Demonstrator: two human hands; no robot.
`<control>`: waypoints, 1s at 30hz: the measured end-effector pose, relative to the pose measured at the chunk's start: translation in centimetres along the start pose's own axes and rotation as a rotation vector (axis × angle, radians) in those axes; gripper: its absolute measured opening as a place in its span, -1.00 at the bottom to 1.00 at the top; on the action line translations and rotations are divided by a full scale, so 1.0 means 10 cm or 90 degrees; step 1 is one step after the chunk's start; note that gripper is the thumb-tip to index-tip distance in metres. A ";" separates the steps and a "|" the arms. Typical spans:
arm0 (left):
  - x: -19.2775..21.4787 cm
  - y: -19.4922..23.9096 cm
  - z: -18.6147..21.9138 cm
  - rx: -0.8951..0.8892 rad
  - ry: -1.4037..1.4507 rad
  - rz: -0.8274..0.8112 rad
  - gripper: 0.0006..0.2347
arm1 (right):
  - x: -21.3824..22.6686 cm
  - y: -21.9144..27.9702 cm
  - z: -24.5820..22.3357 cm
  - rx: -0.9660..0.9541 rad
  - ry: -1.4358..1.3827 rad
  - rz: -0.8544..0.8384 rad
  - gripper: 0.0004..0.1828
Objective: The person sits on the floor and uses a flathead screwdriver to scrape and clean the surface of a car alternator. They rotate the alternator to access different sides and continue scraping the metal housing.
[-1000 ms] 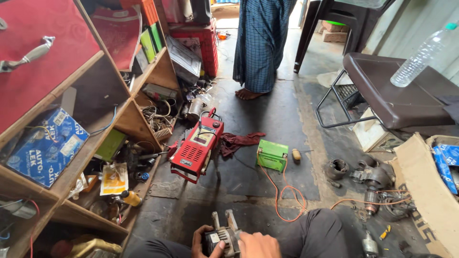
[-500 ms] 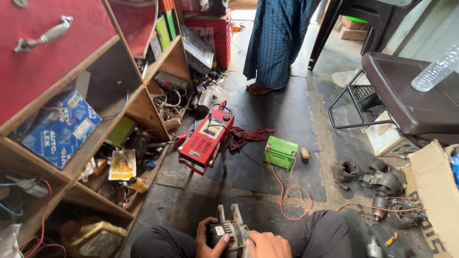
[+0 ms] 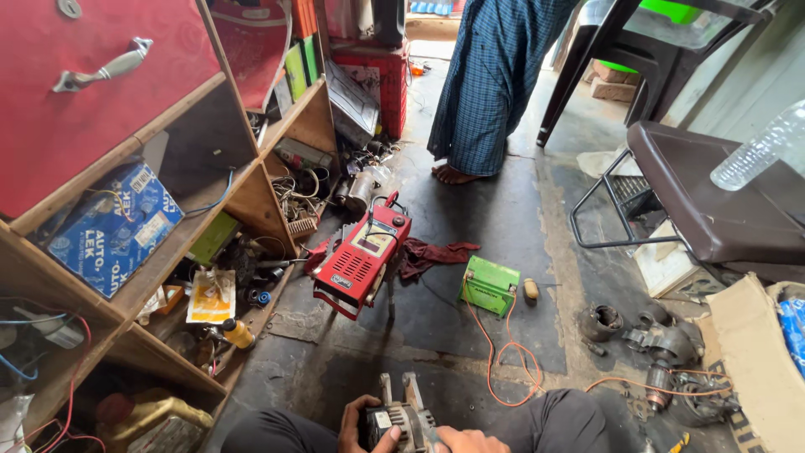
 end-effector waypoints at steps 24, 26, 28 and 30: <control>-0.07 0.19 0.31 -0.064 -0.014 0.012 -0.51 | 0.74 0.26 -0.21 -0.056 -0.068 -0.035 -0.55; -0.05 0.16 0.31 -0.063 -0.005 0.014 -0.50 | 0.74 0.19 -0.24 -0.051 -0.049 -0.081 -0.58; -0.05 0.16 0.29 -0.106 -0.018 0.007 -0.48 | 0.75 0.19 -0.24 -0.054 -0.048 -0.071 -0.62; -0.07 0.18 0.26 -0.101 0.021 -0.010 -0.47 | 0.79 0.21 -0.23 -0.062 -0.061 -0.002 -0.65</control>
Point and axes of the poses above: each hand's wrist, its own y-axis away from the middle knuckle, its own x-axis out of the back of the hand, z = x × y, the point moved 2 cm from there along -y, towards the middle knuckle, and after that the axes turned 12 degrees about y, right-handed, at the moved point
